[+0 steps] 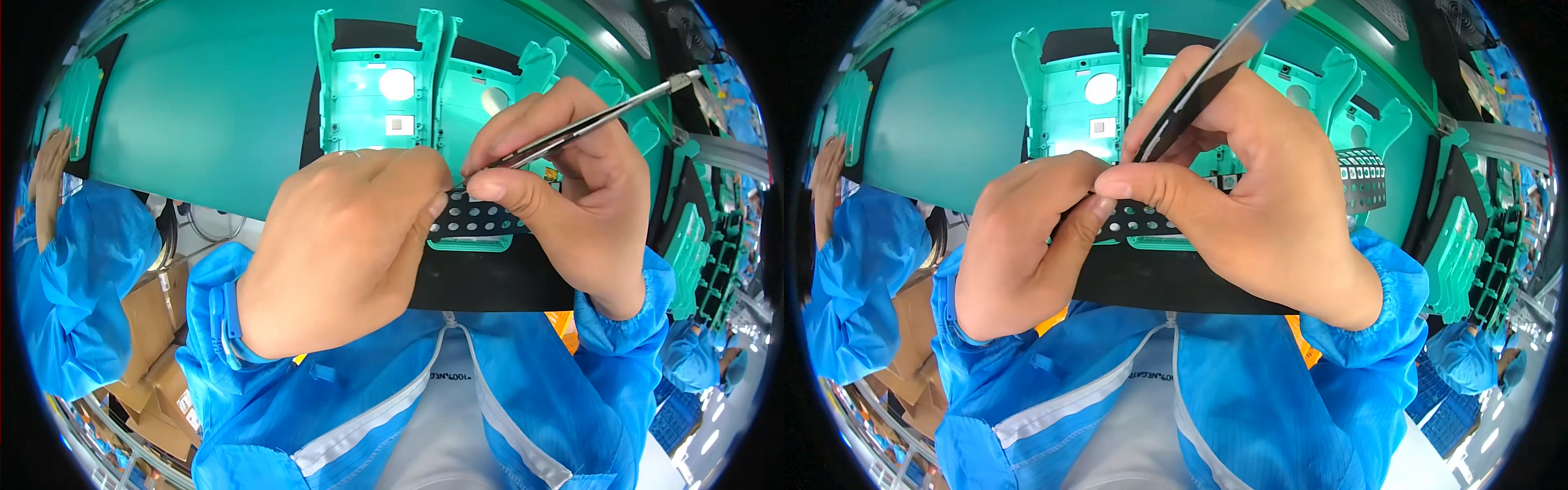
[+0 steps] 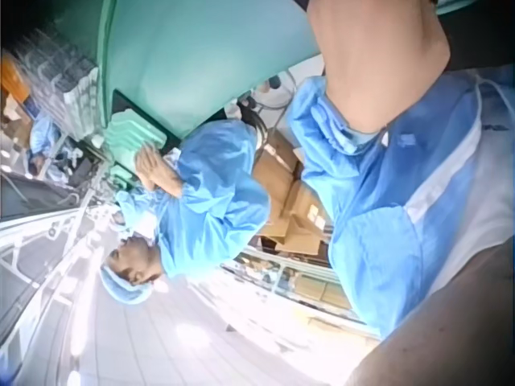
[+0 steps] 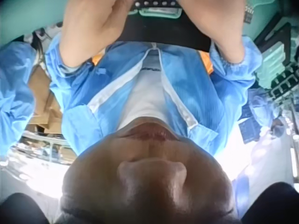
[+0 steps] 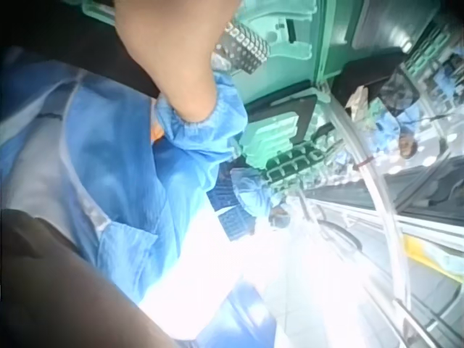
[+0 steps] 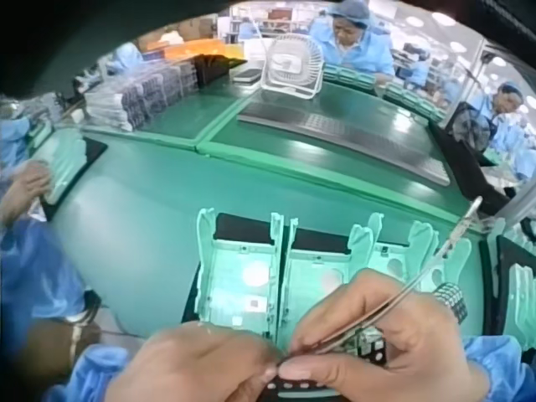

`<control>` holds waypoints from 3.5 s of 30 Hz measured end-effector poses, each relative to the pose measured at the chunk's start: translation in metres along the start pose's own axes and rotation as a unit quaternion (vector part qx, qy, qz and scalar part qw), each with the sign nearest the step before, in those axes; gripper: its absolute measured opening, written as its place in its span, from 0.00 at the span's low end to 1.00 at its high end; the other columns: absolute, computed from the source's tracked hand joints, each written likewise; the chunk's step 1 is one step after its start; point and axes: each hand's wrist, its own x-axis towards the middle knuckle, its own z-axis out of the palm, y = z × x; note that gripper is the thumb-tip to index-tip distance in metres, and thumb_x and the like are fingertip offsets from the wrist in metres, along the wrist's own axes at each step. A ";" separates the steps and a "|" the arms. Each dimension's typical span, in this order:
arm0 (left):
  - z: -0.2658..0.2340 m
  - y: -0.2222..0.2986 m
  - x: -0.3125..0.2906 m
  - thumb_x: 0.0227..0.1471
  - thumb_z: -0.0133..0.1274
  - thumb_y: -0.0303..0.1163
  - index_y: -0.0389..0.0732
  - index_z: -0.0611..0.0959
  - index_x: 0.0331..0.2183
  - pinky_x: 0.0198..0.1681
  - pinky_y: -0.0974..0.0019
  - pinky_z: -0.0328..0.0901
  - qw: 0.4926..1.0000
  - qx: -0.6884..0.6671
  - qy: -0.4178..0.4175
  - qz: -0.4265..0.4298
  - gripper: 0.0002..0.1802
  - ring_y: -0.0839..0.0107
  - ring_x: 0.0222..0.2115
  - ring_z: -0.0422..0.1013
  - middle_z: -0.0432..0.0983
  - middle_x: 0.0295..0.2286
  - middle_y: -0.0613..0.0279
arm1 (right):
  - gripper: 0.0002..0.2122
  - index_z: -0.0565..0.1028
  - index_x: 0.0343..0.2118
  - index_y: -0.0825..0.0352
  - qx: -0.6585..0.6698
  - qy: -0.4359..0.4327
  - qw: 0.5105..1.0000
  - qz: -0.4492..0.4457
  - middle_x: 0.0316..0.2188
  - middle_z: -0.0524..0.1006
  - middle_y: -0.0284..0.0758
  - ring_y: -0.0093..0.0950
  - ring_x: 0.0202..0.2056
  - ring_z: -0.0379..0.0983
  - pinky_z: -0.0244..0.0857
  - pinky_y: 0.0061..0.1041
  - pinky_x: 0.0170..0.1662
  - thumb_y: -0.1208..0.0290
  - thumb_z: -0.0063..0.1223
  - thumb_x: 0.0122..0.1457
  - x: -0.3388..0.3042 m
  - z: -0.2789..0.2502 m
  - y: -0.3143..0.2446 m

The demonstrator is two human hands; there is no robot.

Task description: Assembling electronic components into plastic housings on a production line.

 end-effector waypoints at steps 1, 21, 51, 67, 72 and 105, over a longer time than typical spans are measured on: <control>0.000 0.000 0.000 0.49 0.53 0.17 0.32 0.76 0.30 0.24 0.59 0.60 1.000 0.004 -0.003 -0.002 0.03 0.52 0.21 0.66 0.70 0.22 0.51 | 0.12 0.69 0.34 0.68 -0.009 -0.002 1.000 0.003 0.29 0.75 0.37 0.26 0.34 0.74 0.66 0.23 0.39 0.82 0.63 0.51 0.000 0.001 0.000; -0.012 -0.011 0.004 0.49 0.50 0.18 0.35 0.75 0.29 0.24 0.55 0.59 0.999 -0.020 -0.034 -0.009 0.03 0.48 0.22 0.66 0.69 0.21 0.49 | 0.13 0.72 0.31 0.67 -0.292 0.041 0.849 -0.440 0.25 0.78 0.36 0.32 0.20 0.73 0.67 0.27 0.27 0.79 0.66 0.43 -0.011 0.028 0.002; -0.007 -0.017 0.001 0.47 0.49 0.16 0.35 0.74 0.30 0.30 0.58 0.65 0.992 0.126 0.019 -0.012 0.06 0.51 0.29 0.71 0.75 0.37 0.52 | 0.08 0.75 0.29 0.69 -0.296 0.188 0.936 -0.034 0.24 0.78 0.31 0.17 0.29 0.71 0.63 0.18 0.35 0.70 0.62 0.56 0.052 -0.016 0.055; -0.003 -0.021 -0.006 0.47 0.45 0.13 0.32 0.74 0.30 0.28 0.63 0.64 0.994 0.087 0.070 0.015 0.07 0.55 0.26 0.69 0.73 0.32 0.50 | 0.08 0.72 0.27 0.69 -0.429 0.193 0.881 -0.052 0.22 0.73 0.35 0.24 0.28 0.70 0.62 0.24 0.33 0.75 0.63 0.51 0.054 -0.004 0.034; -0.005 -0.019 -0.010 0.48 0.45 0.13 0.31 0.74 0.31 0.29 0.62 0.63 0.994 0.074 0.074 0.028 0.06 0.55 0.24 0.65 0.68 0.27 0.50 | 0.07 0.75 0.28 0.68 -0.444 0.199 0.870 -0.081 0.26 0.77 0.30 0.17 0.30 0.72 0.63 0.18 0.36 0.72 0.62 0.55 0.048 -0.017 0.054; -0.026 -0.015 -0.014 0.47 0.49 0.14 0.32 0.74 0.29 0.26 0.57 0.60 0.998 -0.029 0.045 0.031 0.05 0.50 0.24 0.66 0.67 0.23 0.50 | 0.14 0.69 0.35 0.69 -0.320 0.018 0.833 -0.451 0.29 0.77 0.41 0.33 0.26 0.76 0.67 0.27 0.24 0.86 0.62 0.47 0.002 0.043 -0.008</control>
